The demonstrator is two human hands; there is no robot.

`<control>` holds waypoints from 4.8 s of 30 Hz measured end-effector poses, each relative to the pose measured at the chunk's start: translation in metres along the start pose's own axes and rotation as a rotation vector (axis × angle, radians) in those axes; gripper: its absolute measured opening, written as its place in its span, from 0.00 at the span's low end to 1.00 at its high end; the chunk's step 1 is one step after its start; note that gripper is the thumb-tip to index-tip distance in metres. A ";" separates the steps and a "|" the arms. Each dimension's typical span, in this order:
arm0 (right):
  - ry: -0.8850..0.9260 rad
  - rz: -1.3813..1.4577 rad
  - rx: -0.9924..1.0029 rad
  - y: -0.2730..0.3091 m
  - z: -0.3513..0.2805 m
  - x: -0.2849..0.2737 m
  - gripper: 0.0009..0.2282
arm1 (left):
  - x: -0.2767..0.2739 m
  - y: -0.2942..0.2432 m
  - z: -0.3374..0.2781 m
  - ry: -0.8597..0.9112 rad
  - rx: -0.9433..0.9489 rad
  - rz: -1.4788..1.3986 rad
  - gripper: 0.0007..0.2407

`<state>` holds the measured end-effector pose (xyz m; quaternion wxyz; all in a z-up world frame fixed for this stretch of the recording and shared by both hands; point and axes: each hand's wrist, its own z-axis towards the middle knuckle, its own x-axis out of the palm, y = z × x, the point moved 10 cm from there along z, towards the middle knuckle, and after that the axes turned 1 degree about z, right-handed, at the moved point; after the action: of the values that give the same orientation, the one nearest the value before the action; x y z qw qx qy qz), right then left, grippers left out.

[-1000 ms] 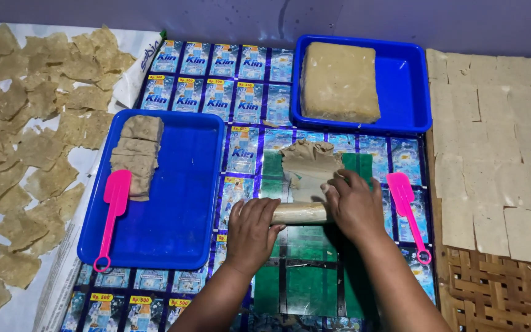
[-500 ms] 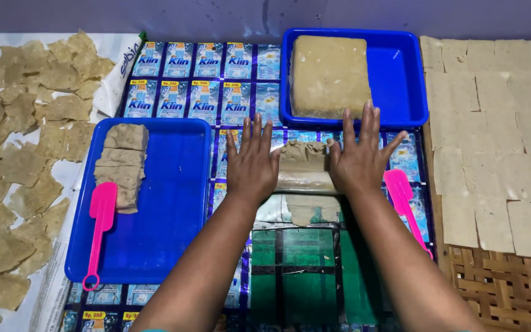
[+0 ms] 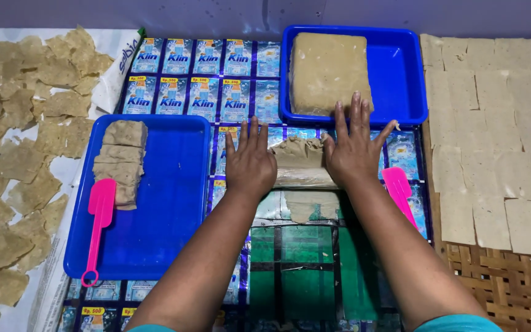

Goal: Rolling out dough and cutting it into squares to make crackers.

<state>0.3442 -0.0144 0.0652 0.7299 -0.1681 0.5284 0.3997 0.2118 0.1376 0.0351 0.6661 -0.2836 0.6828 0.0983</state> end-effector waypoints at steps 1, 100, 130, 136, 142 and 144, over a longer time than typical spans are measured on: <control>0.048 0.001 0.016 0.001 -0.006 0.001 0.29 | 0.001 -0.002 -0.007 -0.003 0.007 -0.001 0.25; 0.147 -0.033 -0.137 -0.002 -0.137 -0.021 0.32 | 0.030 -0.033 -0.142 -0.259 0.239 -0.012 0.24; 0.224 0.003 0.001 -0.031 -0.044 0.015 0.29 | 0.004 -0.025 -0.047 -0.180 0.094 -0.057 0.24; 0.228 -0.037 0.000 -0.021 -0.089 0.005 0.28 | 0.016 -0.026 -0.094 -0.235 0.165 -0.053 0.23; 0.144 -0.064 -0.084 -0.016 -0.122 0.000 0.30 | 0.031 -0.025 -0.125 -0.296 0.187 -0.027 0.21; 0.068 -0.055 -0.124 -0.009 -0.133 -0.010 0.30 | 0.030 -0.026 -0.134 -0.302 0.186 -0.032 0.21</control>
<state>0.2658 -0.1128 0.0213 0.7104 -0.2408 0.5222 0.4058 0.1121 0.0395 0.0253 0.7858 -0.2137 0.5767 0.0657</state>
